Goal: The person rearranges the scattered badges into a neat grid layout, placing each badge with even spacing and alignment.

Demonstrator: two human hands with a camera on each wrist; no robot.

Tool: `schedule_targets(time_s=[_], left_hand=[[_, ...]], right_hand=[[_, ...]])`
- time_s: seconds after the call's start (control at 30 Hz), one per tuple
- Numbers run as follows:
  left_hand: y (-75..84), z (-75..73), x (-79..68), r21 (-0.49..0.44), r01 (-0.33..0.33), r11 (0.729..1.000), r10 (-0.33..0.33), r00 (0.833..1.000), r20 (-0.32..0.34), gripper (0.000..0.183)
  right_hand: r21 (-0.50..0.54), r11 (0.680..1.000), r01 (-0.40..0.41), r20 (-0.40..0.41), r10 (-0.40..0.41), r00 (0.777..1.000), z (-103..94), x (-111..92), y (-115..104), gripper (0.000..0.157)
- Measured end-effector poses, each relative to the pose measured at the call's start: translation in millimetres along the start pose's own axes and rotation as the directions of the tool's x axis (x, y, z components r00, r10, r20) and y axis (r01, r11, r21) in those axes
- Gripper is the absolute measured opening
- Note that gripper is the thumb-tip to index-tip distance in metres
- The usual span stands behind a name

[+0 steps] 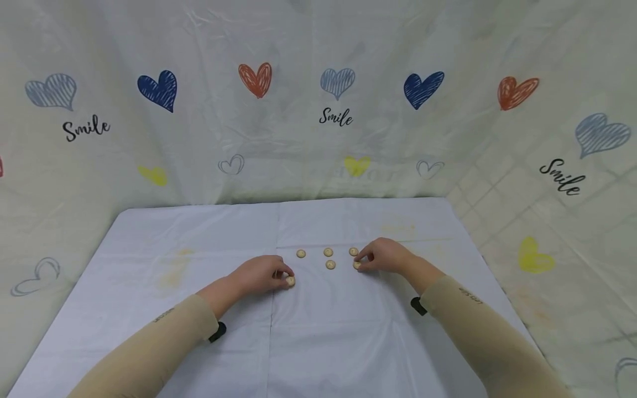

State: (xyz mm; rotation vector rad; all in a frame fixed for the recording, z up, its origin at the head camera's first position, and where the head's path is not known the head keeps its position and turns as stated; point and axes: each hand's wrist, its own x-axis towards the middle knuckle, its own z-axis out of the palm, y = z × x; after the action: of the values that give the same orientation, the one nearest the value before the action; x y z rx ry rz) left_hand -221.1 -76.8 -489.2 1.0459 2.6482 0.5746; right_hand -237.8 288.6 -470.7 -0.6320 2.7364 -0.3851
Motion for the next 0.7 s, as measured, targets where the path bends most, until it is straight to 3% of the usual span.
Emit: schedule_targets(time_s=[0.27, 0.7], left_hand=[[0.7, -8.8, 13.8, -0.002, 0.005, 1.000, -0.005, 0.998, -0.068, 0.022], [-2.7, -3.3, 31.6, 0.001, 0.020, 1.000, -0.020, 0.999, -0.025, 0.021]], right_hand=[[-0.019, 1.000, 0.005, -0.001, -0.005, 1.000, -0.2, -0.6, 0.2, 0.024], [-0.018, 1.000, -0.013, 0.002, 0.013, 1.000, -0.4, -3.1, -3.5, 0.025]])
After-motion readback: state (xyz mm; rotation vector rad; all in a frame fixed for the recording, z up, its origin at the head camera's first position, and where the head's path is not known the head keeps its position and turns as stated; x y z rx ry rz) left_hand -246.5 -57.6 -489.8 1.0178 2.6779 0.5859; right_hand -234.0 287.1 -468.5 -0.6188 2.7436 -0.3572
